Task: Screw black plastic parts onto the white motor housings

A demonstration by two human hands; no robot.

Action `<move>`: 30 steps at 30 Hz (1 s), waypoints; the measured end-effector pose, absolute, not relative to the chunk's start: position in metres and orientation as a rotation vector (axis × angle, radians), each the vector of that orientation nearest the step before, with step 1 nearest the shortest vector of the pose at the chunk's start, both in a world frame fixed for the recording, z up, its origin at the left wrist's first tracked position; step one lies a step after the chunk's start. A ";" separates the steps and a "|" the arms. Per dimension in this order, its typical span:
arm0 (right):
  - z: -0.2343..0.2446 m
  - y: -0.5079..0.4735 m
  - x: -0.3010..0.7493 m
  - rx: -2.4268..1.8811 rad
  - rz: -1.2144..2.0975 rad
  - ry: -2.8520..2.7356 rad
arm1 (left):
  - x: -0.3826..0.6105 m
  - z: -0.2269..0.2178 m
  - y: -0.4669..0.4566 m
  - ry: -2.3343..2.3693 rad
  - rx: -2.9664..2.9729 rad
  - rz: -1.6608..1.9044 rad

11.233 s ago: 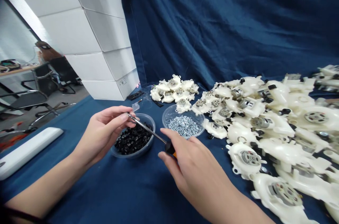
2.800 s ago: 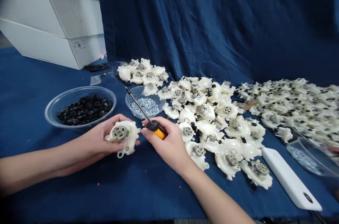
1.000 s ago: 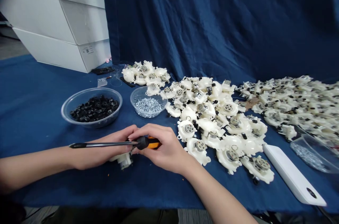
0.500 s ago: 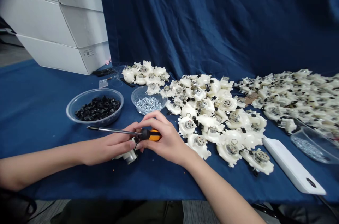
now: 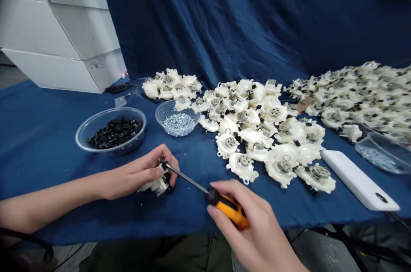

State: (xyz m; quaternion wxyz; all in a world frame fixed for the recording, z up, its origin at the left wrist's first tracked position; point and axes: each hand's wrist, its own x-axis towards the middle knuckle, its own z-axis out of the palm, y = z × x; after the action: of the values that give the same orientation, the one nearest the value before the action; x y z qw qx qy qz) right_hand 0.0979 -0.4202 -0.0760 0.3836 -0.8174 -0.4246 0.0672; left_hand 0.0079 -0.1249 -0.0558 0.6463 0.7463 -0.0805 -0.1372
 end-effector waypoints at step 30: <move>-0.100 -0.426 0.049 -2.079 0.181 -0.920 | 0.009 -0.065 -0.120 -0.215 1.649 -0.344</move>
State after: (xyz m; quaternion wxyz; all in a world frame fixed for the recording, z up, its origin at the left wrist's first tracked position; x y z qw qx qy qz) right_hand 0.0488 -0.4265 -0.0999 0.4172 -0.8285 -0.3664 0.0722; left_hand 0.0086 -0.1195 -0.0652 0.6609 0.7288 -0.0950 -0.1520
